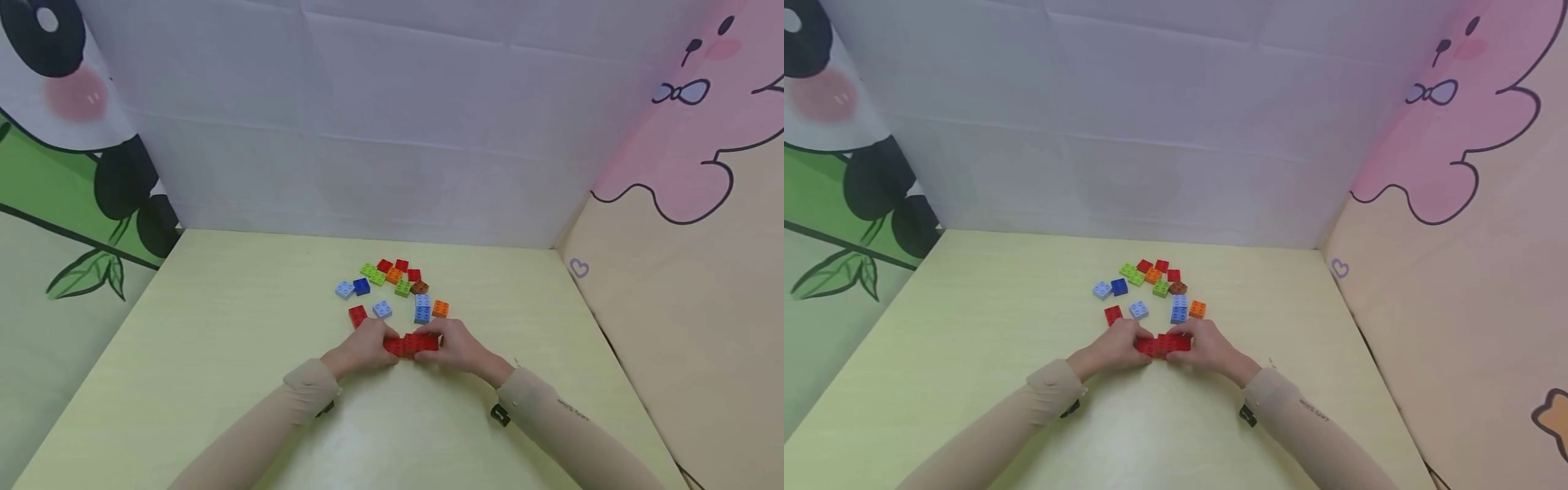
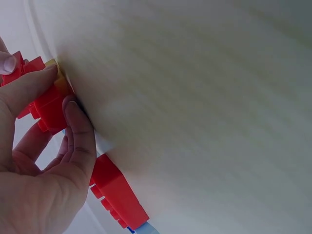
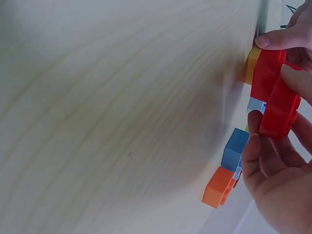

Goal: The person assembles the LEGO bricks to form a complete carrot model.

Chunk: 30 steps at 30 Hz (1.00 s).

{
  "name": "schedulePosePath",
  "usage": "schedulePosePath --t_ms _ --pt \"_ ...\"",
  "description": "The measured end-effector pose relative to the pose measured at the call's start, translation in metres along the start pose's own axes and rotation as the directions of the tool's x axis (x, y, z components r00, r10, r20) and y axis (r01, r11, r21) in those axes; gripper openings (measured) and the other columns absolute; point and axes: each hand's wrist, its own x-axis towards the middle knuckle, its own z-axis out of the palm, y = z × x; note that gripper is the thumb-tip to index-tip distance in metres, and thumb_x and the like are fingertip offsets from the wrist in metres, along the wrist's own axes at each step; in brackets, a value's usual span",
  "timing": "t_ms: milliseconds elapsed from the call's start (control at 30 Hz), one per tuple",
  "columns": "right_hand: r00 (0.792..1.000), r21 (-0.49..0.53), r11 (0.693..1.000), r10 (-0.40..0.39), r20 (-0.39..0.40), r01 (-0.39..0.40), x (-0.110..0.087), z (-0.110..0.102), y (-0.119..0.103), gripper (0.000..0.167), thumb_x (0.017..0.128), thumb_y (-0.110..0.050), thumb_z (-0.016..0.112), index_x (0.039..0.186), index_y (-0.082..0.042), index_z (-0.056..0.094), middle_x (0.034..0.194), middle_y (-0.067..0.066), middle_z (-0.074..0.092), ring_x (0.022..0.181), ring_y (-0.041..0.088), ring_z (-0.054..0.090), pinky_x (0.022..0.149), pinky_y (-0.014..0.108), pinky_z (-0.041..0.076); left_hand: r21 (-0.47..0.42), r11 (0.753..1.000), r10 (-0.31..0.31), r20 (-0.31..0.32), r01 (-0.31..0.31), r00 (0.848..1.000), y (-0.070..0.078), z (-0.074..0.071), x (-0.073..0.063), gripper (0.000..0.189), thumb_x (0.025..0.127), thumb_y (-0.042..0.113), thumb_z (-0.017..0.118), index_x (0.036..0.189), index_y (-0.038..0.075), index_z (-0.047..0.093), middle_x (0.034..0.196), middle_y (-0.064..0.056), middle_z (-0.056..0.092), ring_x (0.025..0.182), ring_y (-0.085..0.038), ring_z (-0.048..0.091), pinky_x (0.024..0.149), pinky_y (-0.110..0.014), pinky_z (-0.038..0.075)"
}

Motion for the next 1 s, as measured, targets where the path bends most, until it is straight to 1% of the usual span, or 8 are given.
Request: schedulePosePath --t_ms 133,267,433,567,733,1000 --pt "0.999 0.011 1.000 -0.012 0.032 0.012 0.000 0.002 0.000 0.037 0.081 -0.031 0.078 0.115 -0.023 0.069 0.098 -0.017 0.062 0.086 0.011 0.055 0.070 0.029 0.050 -0.013 1.000 -0.004 0.010 0.005 1.000 -0.003 0.003 0.001 0.038 0.076 0.020 0.080 0.112 0.009 0.071 0.088 0.008 0.061 0.085 -0.015 0.051 0.066 -0.028 0.045" --pt "0.998 0.001 1.000 -0.015 0.053 0.015 0.001 0.001 -0.002 0.037 0.081 -0.028 0.078 0.117 -0.023 0.068 0.099 -0.017 0.062 0.088 0.011 0.054 0.070 0.028 0.050 -0.009 1.000 -0.001 0.011 0.001 1.000 -0.004 0.003 0.001 0.038 0.076 0.020 0.080 0.112 0.009 0.071 0.087 0.008 0.060 0.085 -0.015 0.050 0.066 -0.028 0.045" --pt "0.998 -0.036 0.999 0.010 0.060 -0.008 0.007 0.000 -0.005 0.036 0.079 -0.027 0.080 0.112 -0.022 0.069 0.098 -0.015 0.060 0.090 0.011 0.053 0.070 0.027 0.049 0.010 1.000 0.004 0.015 -0.004 1.000 0.000 0.000 0.001 0.035 0.076 0.020 0.080 0.109 0.010 0.072 0.083 0.009 0.060 0.083 -0.015 0.052 0.066 -0.027 0.045" --pt "0.997 -0.056 0.998 0.034 0.066 -0.030 0.010 -0.001 -0.008 0.036 0.078 -0.028 0.081 0.111 -0.021 0.069 0.096 -0.014 0.059 0.088 0.011 0.053 0.068 0.026 0.049 -0.003 1.000 -0.005 0.015 0.005 1.000 0.003 -0.002 0.001 0.034 0.077 0.019 0.080 0.109 0.010 0.073 0.082 0.008 0.061 0.082 -0.015 0.052 0.064 -0.027 0.045" --pt "0.995 -0.050 0.997 0.060 0.076 -0.057 0.011 -0.002 -0.009 0.036 0.078 -0.029 0.081 0.111 -0.022 0.069 0.095 -0.014 0.060 0.088 0.012 0.052 0.069 0.028 0.048 -0.008 1.000 -0.017 0.019 0.017 1.000 0.003 -0.003 0.001 0.036 0.077 0.018 0.080 0.111 0.008 0.072 0.085 0.008 0.061 0.082 -0.015 0.052 0.064 -0.026 0.045" --pt "0.992 -0.010 0.996 0.089 0.092 -0.089 0.012 0.001 -0.008 0.034 0.078 -0.026 0.080 0.111 -0.023 0.070 0.094 -0.015 0.061 0.089 0.014 0.053 0.070 0.030 0.048 -0.032 0.999 -0.008 0.032 0.009 0.999 0.004 -0.003 0.001 0.030 0.077 0.017 0.080 0.106 0.010 0.073 0.081 0.008 0.061 0.081 -0.015 0.052 0.065 -0.028 0.044"
